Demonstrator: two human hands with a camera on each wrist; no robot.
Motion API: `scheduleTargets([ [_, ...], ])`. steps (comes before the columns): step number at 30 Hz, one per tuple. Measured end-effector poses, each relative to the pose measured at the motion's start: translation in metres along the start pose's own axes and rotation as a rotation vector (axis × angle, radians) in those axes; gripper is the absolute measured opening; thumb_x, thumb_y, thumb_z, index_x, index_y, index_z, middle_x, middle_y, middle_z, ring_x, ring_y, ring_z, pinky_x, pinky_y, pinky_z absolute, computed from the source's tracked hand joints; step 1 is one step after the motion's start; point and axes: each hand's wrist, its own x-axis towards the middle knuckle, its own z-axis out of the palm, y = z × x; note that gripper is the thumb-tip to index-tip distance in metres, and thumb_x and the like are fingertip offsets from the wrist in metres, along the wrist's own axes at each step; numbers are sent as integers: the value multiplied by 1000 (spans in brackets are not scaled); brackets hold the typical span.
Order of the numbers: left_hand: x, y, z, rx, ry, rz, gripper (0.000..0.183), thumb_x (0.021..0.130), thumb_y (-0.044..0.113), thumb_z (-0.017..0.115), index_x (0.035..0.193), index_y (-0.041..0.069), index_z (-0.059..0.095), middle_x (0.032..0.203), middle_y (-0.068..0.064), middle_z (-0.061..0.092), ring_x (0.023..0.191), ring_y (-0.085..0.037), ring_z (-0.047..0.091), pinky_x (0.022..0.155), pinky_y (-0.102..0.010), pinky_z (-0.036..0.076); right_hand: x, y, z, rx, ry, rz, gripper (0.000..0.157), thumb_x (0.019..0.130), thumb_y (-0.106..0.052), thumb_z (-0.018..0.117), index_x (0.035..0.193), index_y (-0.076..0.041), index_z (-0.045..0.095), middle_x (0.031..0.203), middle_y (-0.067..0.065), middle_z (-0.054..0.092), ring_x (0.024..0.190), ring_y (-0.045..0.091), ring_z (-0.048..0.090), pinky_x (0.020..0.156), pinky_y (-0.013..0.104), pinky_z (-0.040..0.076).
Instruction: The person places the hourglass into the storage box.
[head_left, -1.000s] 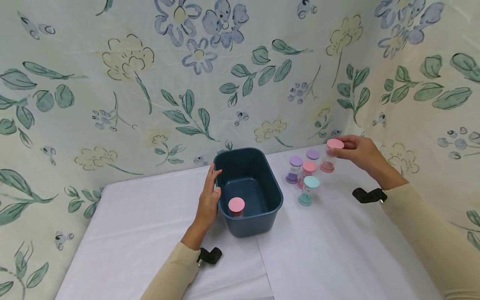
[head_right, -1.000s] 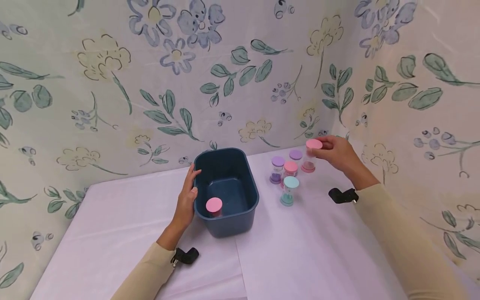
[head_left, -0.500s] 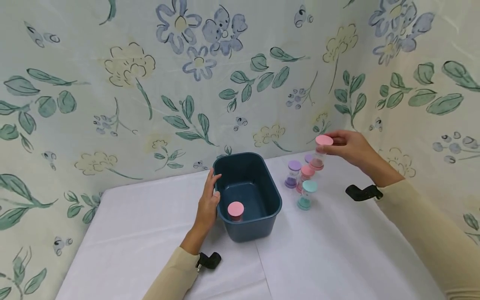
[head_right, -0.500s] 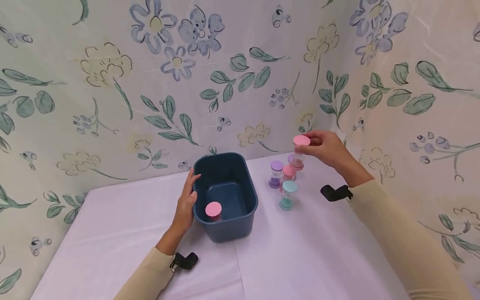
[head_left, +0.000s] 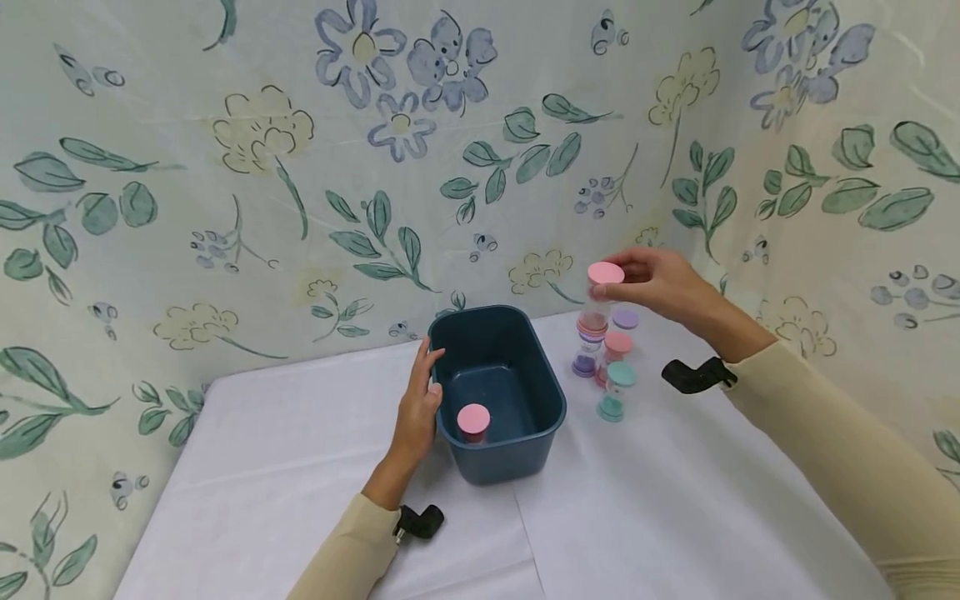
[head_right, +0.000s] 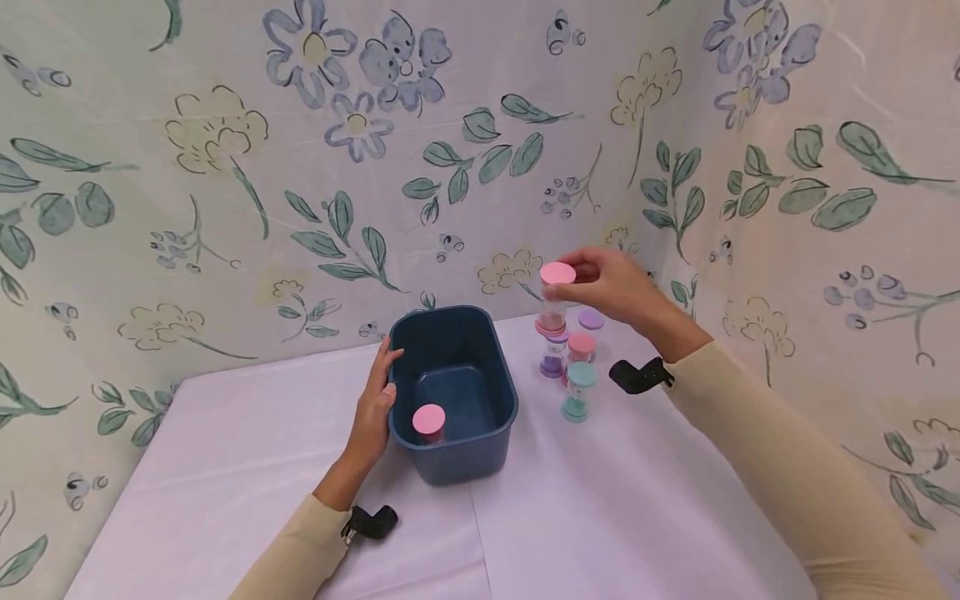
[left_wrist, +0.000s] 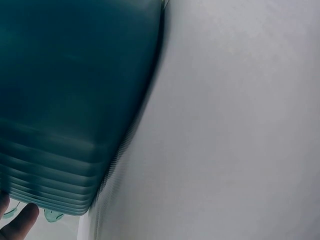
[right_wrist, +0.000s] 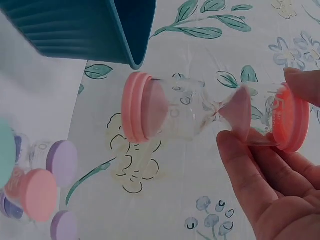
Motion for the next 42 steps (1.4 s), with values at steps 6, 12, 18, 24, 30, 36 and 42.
scheduleTargets([
  [6, 1, -1, 1, 5, 6, 4, 53, 99, 45, 30, 147, 22, 35, 162, -3, 13, 146, -26, 16, 105, -67, 23, 7, -14, 9, -3, -9, -46, 60, 79, -44, 76, 126, -11, 58, 118, 12, 66, 106, 26, 62, 92, 49, 49],
  [12, -1, -2, 1, 6, 5, 2, 56, 99, 45, 29, 147, 18, 35, 162, 0, 12, 146, -27, 16, 105, -67, 23, 14, -28, 24, 37, -78, -92, 57, 78, -42, 78, 123, -11, 60, 112, 7, 69, 100, 23, 64, 87, 44, 52],
  [18, -1, -1, 0, -9, 6, 11, 56, 99, 43, 29, 148, 15, 35, 162, -2, 13, 146, -27, 16, 106, -68, 22, 19, -41, 40, 76, -124, -111, 53, 76, -41, 79, 118, -14, 61, 105, 3, 70, 95, 21, 64, 84, 42, 52],
  [24, 0, -1, 0, -2, 9, 15, 52, 98, 36, 32, 147, 18, 36, 162, -4, 13, 146, -27, 16, 106, -68, 23, 21, -47, 55, 89, -175, -194, 52, 77, -37, 79, 119, -12, 61, 108, 4, 69, 95, 21, 65, 83, 39, 55],
  [30, -2, -1, 2, 6, 6, 2, 51, 99, 39, 31, 147, 23, 35, 162, -1, 13, 146, -27, 16, 106, -67, 22, 23, -48, 70, 135, -238, -246, 50, 79, -31, 79, 121, -11, 60, 113, 4, 66, 99, 21, 65, 86, 37, 54],
  [36, 0, -1, 2, -4, 2, -2, 52, 98, 37, 32, 148, 20, 35, 162, -2, 12, 147, -26, 14, 106, -68, 20, 25, -50, 83, 124, -238, -241, 51, 77, -33, 80, 119, -13, 61, 112, 2, 65, 97, 19, 66, 84, 39, 55],
  [42, 1, -1, -2, 26, -4, -13, 51, 98, 34, 32, 147, 20, 35, 162, 0, 12, 147, -26, 15, 105, -67, 23, 31, -47, 96, 138, -278, -259, 50, 77, -30, 81, 119, -12, 62, 111, 2, 66, 98, 19, 66, 86, 40, 54],
])
